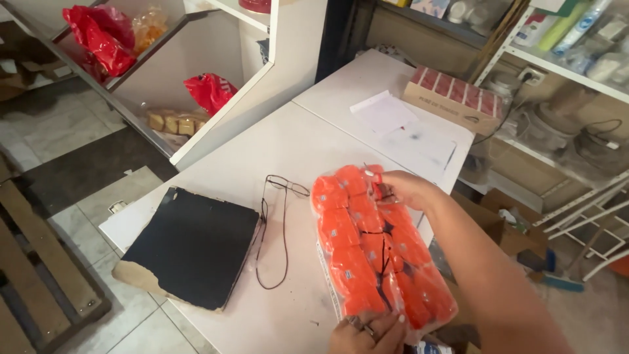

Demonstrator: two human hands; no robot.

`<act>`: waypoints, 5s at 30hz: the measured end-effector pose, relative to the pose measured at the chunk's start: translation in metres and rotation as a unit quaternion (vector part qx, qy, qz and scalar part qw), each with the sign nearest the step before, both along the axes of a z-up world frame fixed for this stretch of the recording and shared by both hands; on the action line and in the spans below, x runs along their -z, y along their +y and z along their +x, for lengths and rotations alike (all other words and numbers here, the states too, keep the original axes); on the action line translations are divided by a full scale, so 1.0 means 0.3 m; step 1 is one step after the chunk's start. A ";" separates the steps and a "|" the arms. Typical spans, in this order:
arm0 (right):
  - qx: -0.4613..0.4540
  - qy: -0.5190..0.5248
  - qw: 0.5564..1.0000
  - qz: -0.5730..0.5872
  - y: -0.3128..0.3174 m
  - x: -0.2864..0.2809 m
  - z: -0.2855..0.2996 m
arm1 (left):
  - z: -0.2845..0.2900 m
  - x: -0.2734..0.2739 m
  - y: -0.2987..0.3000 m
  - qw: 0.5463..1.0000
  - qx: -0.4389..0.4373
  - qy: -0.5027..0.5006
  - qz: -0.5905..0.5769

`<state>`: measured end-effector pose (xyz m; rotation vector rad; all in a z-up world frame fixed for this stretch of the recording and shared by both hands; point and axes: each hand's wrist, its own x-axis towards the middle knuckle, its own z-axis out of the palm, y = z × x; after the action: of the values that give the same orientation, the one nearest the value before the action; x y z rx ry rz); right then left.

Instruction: Processing a retail order by sealing a multi-pack of drinks with a tape dispenser and performing administrative tasks with a calculator and paperwork at a checkout counter.

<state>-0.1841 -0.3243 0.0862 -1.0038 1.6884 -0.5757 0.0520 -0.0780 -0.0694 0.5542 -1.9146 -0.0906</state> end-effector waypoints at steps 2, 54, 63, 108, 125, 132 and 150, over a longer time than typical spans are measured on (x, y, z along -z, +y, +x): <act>-0.013 -0.020 1.000 -0.004 -0.029 0.020 -0.033 | 0.009 0.013 -0.001 0.999 0.023 -0.020 0.019; 0.046 -0.165 0.985 -0.031 -0.244 0.208 -0.203 | -0.359 -0.125 -1.413 0.775 -0.007 -0.335 0.536; -0.049 -0.125 0.986 0.096 -0.291 0.216 -0.285 | -0.372 -0.077 -1.366 0.836 -0.116 -0.356 0.401; -0.074 -0.078 0.985 0.131 -0.415 0.290 -0.275 | -0.356 0.065 -1.387 0.932 -0.159 -0.299 0.130; -0.069 -0.063 0.986 0.135 -0.451 0.297 -0.257 | -0.345 0.068 -1.400 0.929 -0.150 -0.269 0.204; -0.049 -0.083 0.983 0.154 -0.428 0.212 -0.197 | -0.333 0.060 -1.394 0.939 -0.109 -0.205 0.254; -0.047 -0.070 0.984 0.155 -0.520 0.333 -0.236 | -0.337 0.086 -1.416 0.937 -0.108 -0.168 0.287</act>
<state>-0.2550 -0.4802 -0.0137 -0.7938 1.5394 -0.3003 -0.0493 -0.5029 -0.0952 1.2353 -2.1404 -0.4491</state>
